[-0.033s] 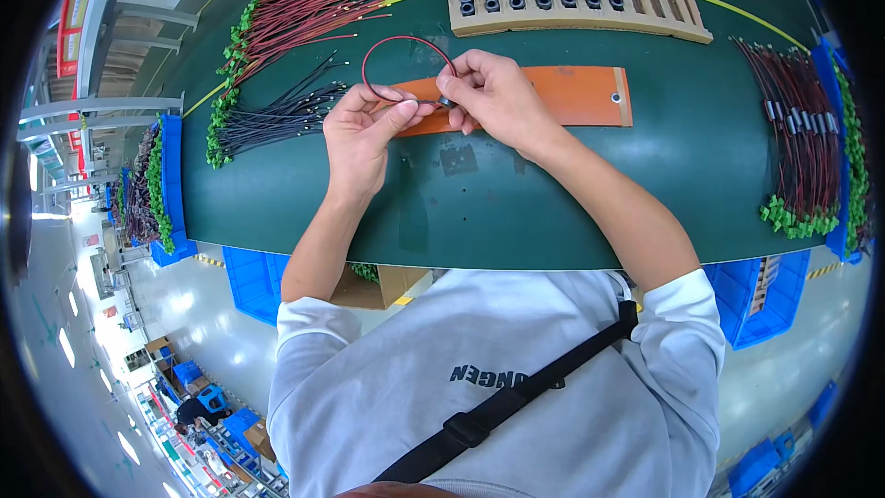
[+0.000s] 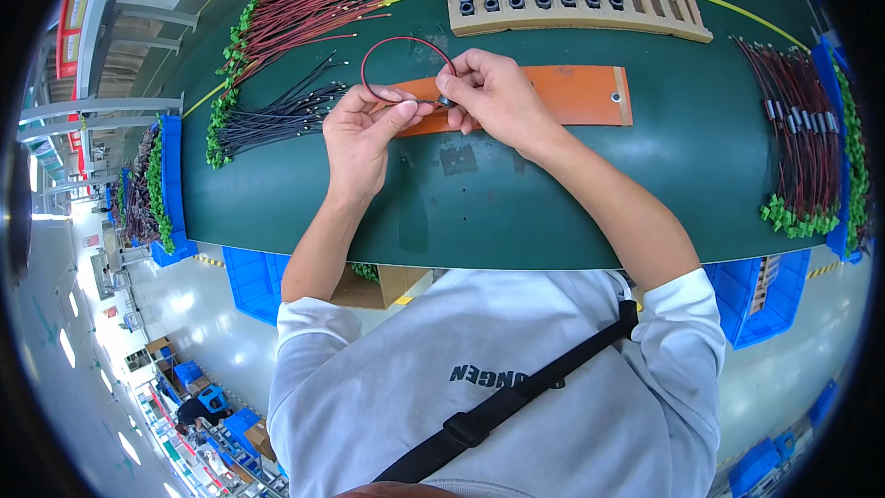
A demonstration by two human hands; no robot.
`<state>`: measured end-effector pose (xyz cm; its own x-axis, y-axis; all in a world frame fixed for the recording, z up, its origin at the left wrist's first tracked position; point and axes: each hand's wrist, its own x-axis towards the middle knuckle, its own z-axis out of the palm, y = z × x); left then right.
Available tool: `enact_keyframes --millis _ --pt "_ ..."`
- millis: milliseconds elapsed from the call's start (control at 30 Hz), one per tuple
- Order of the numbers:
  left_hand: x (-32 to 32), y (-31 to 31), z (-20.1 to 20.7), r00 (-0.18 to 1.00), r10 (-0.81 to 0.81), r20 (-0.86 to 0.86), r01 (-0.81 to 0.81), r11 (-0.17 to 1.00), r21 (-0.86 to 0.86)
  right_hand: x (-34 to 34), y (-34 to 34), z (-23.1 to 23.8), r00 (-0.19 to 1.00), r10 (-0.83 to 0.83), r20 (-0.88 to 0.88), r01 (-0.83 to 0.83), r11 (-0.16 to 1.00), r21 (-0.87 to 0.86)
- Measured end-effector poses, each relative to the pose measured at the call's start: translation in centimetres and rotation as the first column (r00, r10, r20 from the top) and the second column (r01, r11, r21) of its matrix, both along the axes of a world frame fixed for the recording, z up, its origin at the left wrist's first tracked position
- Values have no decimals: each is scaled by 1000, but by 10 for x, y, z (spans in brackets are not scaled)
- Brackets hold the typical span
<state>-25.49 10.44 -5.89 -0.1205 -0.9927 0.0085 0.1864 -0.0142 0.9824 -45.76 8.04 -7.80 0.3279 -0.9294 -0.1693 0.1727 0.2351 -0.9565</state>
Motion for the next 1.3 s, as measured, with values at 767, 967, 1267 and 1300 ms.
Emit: enact_keyframes --millis 767,967,1267,1300 --pt "-1 12 -14 945 177 274 -57 916 -397 0 2 3 1000 -16 24 15 1000 18" --pt "-1 9 -16 865 241 439 74 805 -589 1 3 3 999 -30 34 30 999 14" --pt "-18 2 -19 833 294 469 62 792 -608 5 7 0 989 -88 116 93 995 -40" --pt "-17 2 -18 831 295 472 70 786 -614 6 8 -2 987 -108 119 114 992 -46"
